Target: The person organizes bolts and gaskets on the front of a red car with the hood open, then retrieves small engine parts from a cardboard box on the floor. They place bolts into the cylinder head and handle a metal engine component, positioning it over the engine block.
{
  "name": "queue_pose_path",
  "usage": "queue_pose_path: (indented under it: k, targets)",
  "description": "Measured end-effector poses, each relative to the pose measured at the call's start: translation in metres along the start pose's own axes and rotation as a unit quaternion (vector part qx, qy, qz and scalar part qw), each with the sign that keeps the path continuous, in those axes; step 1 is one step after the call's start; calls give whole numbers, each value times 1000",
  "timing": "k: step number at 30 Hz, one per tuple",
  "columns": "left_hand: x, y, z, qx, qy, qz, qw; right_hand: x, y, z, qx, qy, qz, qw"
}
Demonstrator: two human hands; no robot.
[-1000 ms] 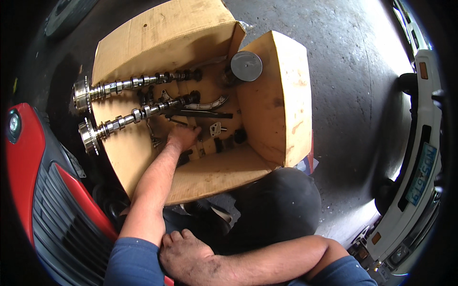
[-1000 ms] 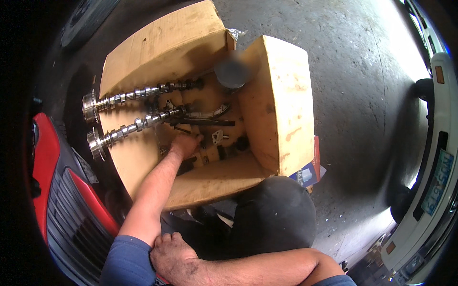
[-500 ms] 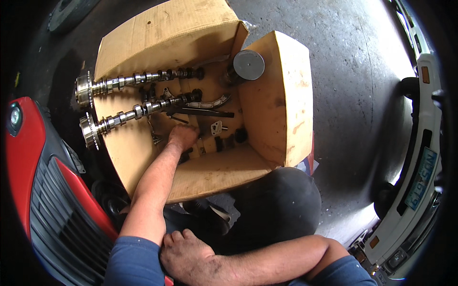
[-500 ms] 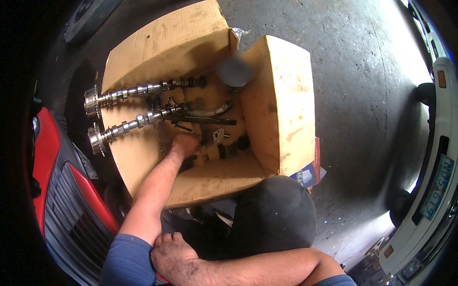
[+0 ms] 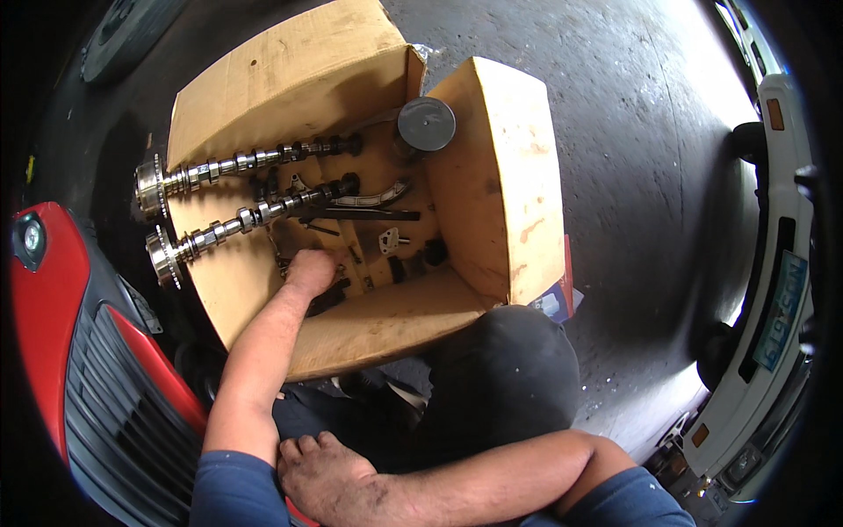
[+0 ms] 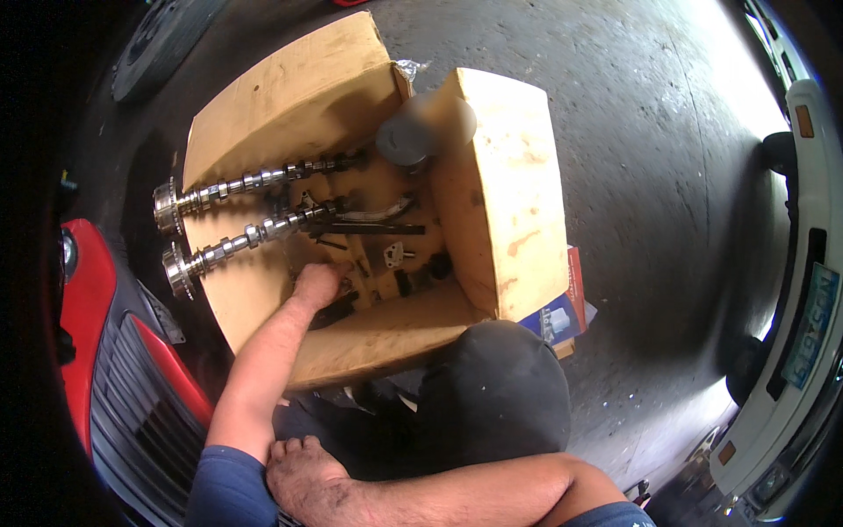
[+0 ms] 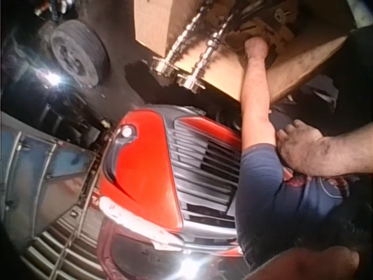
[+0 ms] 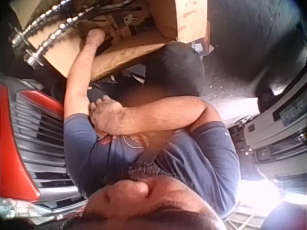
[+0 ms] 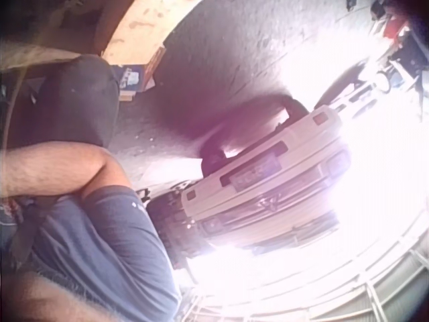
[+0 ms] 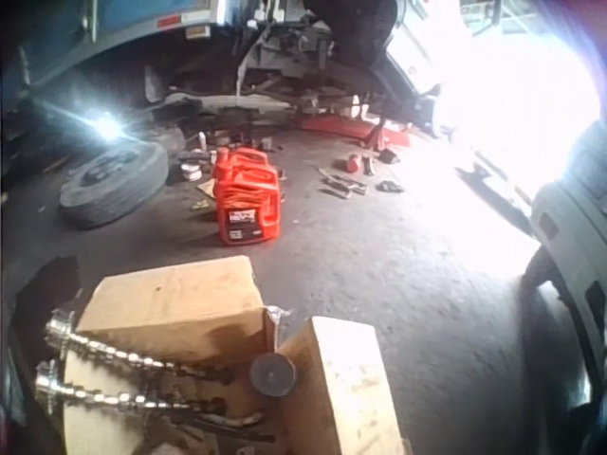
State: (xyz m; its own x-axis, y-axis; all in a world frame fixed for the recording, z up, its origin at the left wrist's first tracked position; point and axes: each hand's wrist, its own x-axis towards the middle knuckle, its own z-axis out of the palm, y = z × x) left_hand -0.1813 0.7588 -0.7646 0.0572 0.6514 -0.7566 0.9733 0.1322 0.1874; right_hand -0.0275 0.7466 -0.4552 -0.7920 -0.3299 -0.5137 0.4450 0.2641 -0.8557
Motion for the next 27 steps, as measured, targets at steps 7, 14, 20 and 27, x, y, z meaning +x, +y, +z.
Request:
queue_pose_path:
  k: [7, 14, 20, 27]
  targets:
    - [35, 20, 21, 32, -24, 44, 998, 1, 2, 4, -63, 8, 34, 997]
    - [15, -6, 7, -83, 80, 11, 993, -2, 3, -7, -8, -15, 5, 1000]
    - [-4, -16, -8, -82, 74, -93, 990, -4, 8, -8, 62, 14, -37, 997]
    - [25, -25, -12, -16, 186, -179, 966, 3, -4, 2, -14, 13, 33, 999]
